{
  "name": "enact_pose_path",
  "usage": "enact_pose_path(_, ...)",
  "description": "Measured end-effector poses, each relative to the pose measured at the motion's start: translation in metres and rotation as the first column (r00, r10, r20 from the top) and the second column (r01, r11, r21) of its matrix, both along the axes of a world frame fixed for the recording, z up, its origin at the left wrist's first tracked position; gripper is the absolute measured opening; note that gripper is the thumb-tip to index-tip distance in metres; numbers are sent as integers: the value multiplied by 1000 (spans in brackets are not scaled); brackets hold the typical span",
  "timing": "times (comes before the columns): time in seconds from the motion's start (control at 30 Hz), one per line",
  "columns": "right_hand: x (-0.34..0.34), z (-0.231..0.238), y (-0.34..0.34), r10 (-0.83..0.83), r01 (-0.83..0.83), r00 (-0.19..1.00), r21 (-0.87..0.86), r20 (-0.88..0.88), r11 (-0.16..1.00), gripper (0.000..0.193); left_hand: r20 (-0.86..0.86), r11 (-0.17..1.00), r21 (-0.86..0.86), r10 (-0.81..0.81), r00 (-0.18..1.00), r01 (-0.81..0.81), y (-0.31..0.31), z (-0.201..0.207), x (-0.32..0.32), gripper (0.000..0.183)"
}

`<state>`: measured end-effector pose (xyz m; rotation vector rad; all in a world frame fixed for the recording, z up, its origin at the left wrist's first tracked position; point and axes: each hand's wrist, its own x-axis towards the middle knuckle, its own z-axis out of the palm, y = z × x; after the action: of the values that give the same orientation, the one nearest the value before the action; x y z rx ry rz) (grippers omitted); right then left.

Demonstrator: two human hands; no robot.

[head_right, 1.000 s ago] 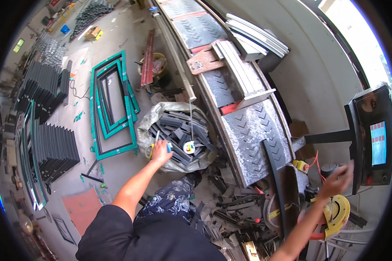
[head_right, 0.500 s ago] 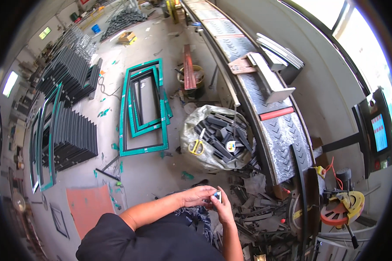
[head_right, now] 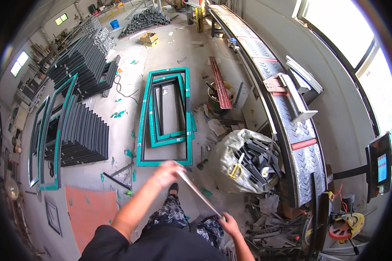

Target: The person organizes window frames, then measures and cuts long metal pieces using a large power saw.

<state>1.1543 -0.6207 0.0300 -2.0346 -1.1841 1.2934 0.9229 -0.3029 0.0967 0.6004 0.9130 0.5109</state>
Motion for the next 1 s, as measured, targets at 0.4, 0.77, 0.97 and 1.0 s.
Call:
enact_pose_path(0.4, -66, 27, -6, -289, -16, 861, -592, -417, 806, 24, -306, 861, 345, 479, 823, -374, 277, -18, -276, 21)
enact_pose_path(0.77, -175, -73, 179, -647, 522, 636, -384, -419, 762, 24, -230, 917, -278, -352, 907, 285, -20, -157, -43, 24)
enact_pose_path(0.97, -193, -142, 81, -705, 660, 683, -252, -192, 708, 27, -298, 894, -178, -448, 843, 412, 109, -237, -19, 28)
enact_pose_path(1.0, -195, -146, 64, -746, 650, 641, -391, -181, 652, 25, -266, 896, -187, -441, 857, 403, 143, -255, -25, 28)
